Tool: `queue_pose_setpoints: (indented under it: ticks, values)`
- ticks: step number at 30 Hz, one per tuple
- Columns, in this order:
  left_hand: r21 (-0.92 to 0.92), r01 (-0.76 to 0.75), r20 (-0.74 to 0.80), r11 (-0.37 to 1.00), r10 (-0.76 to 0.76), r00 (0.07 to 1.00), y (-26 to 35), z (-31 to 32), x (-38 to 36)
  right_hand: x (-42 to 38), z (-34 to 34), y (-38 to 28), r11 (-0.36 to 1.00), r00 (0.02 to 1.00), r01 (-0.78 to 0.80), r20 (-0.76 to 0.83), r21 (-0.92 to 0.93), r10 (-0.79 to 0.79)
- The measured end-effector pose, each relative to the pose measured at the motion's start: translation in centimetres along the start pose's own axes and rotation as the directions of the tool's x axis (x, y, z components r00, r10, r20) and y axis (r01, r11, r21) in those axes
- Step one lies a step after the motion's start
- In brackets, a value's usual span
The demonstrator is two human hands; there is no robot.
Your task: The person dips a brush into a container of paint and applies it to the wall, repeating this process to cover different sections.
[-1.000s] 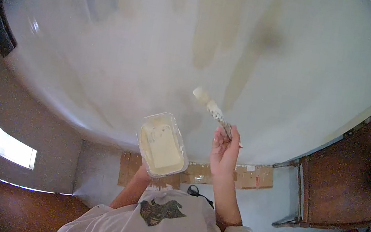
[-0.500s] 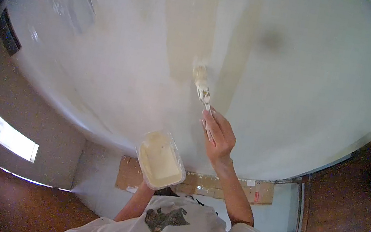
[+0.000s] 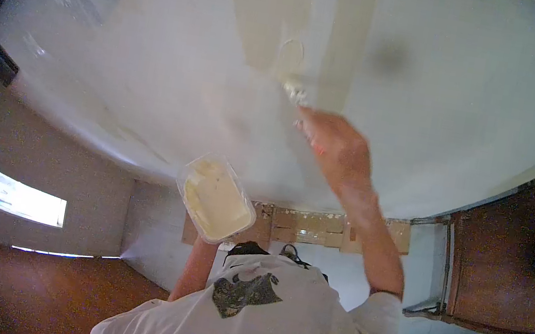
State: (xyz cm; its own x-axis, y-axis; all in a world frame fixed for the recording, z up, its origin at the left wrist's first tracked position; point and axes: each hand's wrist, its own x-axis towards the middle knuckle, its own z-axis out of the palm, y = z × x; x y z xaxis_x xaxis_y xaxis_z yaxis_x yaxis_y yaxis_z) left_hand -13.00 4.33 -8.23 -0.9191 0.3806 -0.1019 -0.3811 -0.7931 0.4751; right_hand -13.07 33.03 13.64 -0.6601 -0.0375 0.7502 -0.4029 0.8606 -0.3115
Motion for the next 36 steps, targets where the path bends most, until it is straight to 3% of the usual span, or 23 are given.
queue_pose_setpoints:
  ticks: [2,5,9,11,13,15,21,23,25,27,30,33,35,36]
  values:
    - [0.003,-0.022,-0.001,1.000,0.022,1.000,-0.4,-0.2,-0.1,2.4,-2.3,0.9,0.998,0.999,0.005,-0.053,-0.064,-0.008]
    - [0.011,-0.085,0.009,0.996,0.085,0.996,-0.7,-0.7,-0.2,5.0,-4.7,1.0,0.992,0.950,0.087,-0.292,-0.096,-0.112]
    - [0.037,-0.176,0.019,0.984,0.176,0.984,-0.9,-1.8,-0.3,3.8,-3.4,3.4,0.987,0.899,0.083,-0.417,-0.135,-0.133]
    - [0.035,-0.188,0.022,0.981,0.188,0.982,-1.1,-2.3,-0.3,0.6,-0.7,6.6,0.982,0.893,0.061,-0.429,-0.180,-0.134]
    - [0.027,-0.172,0.010,0.985,0.171,0.985,-0.2,-1.8,-0.7,-2.8,2.4,8.8,0.993,0.951,-0.053,-0.309,-0.109,0.017]
    - [0.021,-0.149,-0.006,0.989,0.149,0.989,0.4,-1.6,-1.0,-5.9,4.5,10.2,0.987,0.974,-0.082,-0.219,-0.139,0.051]
    - [0.002,-0.106,-0.019,0.994,0.106,0.994,0.9,-2.6,-1.4,-6.9,3.8,11.4,0.967,0.991,-0.117,0.039,-0.227,0.129]
    - [-0.003,-0.094,-0.026,0.996,0.094,0.995,1.0,-2.7,-1.6,-4.0,1.7,13.1,0.883,0.978,-0.049,0.156,-0.467,0.137]
    - [-0.003,-0.080,-0.031,0.997,0.080,0.996,1.1,-2.9,-1.8,-0.6,-0.2,15.3,0.924,0.998,-0.033,-0.054,-0.381,0.013]
    - [-0.006,-0.075,-0.029,0.997,0.075,0.997,1.2,-3.1,-2.1,3.2,-2.6,15.3,0.905,0.971,0.026,-0.203,-0.425,-0.123]
    - [-0.015,-0.069,-0.029,0.998,0.068,0.997,1.2,-3.1,-2.3,6.5,-4.3,13.5,0.928,0.899,-0.117,-0.435,-0.353,-0.052]
    - [-0.018,-0.060,-0.014,0.998,0.060,0.998,1.2,-2.9,-2.3,3.7,-2.6,16.4,0.871,0.913,-0.012,-0.360,-0.492,-0.191]
    - [-0.025,-0.059,-0.006,0.998,0.059,0.998,1.3,-2.8,-2.3,-0.2,-0.7,16.1,0.844,0.959,-0.136,-0.284,-0.519,-0.020]
    - [-0.029,-0.060,-0.001,0.998,0.060,0.998,1.2,-2.7,-2.2,-3.0,0.6,16.8,0.871,0.969,-0.109,-0.249,-0.480,-0.016]
